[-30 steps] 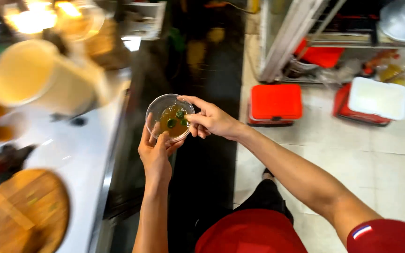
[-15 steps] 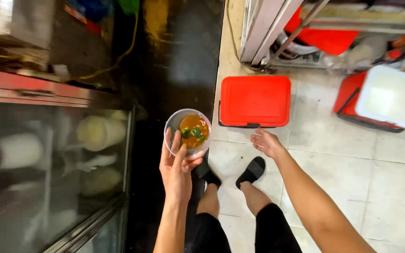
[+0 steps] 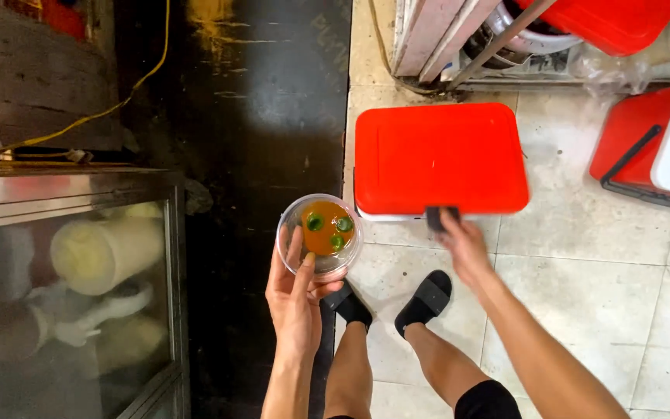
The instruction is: Preparing a fruit-based drink by slicing citrus, adding ice, and sealing the cup.
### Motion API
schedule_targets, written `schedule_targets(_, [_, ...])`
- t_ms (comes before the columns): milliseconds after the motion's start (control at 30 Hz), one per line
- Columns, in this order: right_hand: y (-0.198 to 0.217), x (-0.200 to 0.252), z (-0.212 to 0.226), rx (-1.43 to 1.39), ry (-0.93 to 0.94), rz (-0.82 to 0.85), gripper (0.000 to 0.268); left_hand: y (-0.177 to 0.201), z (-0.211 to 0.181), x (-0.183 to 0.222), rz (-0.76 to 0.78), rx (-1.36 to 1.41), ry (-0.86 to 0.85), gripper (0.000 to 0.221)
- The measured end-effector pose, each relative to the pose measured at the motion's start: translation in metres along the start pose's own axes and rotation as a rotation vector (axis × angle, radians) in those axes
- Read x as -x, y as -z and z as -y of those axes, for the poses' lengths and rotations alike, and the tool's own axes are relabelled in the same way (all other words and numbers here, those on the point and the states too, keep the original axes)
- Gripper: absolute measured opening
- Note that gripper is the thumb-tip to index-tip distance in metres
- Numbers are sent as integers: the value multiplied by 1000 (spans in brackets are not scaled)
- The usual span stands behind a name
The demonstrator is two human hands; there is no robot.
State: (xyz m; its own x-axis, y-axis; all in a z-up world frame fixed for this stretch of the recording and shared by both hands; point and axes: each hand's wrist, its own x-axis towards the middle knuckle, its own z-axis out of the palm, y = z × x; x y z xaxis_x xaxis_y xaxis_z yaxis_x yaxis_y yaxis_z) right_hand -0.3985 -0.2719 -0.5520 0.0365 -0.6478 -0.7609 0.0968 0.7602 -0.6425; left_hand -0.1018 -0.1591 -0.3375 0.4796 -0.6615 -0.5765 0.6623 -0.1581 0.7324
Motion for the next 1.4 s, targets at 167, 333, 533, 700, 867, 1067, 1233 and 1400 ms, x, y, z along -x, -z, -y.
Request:
schedule_targets(167, [-63,-15,144,35,323,120,27,-3,11,-16,10,-25,2,66])
schedule_targets(333, [-63,-77,117,91,487,226,30,4,32,-40,39,-14,-3,66])
schedule_targets(533, [-35,-182,-24,1050,139,227,34,15,64,-64,2,-39,12,67])
schedule_targets(700, [-16,-327,-133,1625,330,426,38,18,92,-79,-55,17,-2,67])
schedule_targets(867, [-45,-278,-77,2217,-32,283,39,26,115,-88,-54,49,-33,68])
schedule_targets(1067, [-37,-303,-70,2197,-205,386,49,31,129,-97,-54,62,-21,67])
schedule_targets(1233, [-48,-286,-52,2204,-305,430,65,34,135,-98,-20,57,-36,67])
schedule_targets(1400, [-65,-242,34,2066,-81,562,50,38,140,-96,-10,80,-47,65])
